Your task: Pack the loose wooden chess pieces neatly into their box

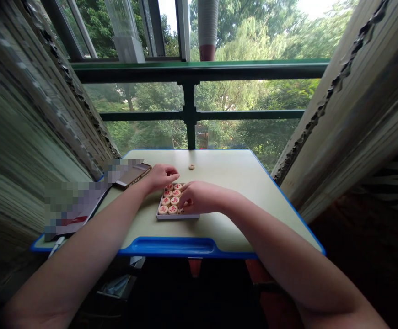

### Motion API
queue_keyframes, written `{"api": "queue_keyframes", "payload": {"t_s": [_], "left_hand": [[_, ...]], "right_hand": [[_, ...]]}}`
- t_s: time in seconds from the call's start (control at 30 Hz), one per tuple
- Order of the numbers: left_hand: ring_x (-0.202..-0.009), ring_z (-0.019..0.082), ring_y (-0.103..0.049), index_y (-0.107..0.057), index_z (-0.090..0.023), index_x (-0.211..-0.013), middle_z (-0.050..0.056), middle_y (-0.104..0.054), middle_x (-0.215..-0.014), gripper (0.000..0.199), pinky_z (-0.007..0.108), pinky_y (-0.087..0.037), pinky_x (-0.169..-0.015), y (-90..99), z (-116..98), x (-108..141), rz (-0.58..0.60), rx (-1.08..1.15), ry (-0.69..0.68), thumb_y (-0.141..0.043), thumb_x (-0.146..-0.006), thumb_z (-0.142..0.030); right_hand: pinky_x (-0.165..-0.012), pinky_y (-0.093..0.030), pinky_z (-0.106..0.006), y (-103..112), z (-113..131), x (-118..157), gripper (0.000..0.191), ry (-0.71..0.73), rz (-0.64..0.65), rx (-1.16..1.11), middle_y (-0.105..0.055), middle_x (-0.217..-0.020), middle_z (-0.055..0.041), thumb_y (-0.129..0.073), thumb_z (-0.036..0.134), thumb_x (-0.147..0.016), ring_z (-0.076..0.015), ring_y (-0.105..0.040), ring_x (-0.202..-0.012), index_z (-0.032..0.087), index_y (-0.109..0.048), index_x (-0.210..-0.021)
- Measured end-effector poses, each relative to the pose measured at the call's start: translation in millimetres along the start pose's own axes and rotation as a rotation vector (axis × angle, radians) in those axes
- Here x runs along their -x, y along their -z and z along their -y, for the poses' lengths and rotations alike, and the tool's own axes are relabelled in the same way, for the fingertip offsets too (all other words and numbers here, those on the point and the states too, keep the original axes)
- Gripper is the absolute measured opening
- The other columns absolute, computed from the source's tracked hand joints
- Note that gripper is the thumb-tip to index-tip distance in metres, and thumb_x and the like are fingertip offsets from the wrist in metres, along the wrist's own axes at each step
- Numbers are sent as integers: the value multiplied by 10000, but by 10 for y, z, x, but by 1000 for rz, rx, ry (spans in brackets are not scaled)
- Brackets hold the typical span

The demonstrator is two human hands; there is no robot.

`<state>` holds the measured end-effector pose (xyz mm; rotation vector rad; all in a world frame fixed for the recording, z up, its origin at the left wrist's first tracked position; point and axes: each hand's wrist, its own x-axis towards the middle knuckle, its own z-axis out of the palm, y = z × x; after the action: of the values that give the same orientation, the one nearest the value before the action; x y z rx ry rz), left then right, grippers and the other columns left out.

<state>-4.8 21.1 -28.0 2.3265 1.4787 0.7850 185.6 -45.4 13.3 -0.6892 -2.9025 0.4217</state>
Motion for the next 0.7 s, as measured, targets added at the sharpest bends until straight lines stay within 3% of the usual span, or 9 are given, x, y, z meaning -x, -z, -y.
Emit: {"api": "queue_keyframes", "payload": {"t_s": [0.17,0.7], "left_hand": [[-577,119,-505,-682,-137,-709,18,-640,-636,242,234,-367,-557,-6,-14,10,23,-5,6,-527,-689,-321],[-569,114,-503,-682,-140,-722,19,-649,-646,250,229,-362,-552,18,-26,8,41,-28,-21,-520,-689,-328]], "right_hand": [[-663,-378,-226,-30,-24,-36,172,31,29,16,-598,-662,-23,-587,120,-700,-132,-492,-700,187,-725,-776],[-628,-361,-223,-73,-6,-70,172,-120,45,-29,-627,-692,-29,-599,162,-683,-124,-507,-665,190,-723,-799]]}}
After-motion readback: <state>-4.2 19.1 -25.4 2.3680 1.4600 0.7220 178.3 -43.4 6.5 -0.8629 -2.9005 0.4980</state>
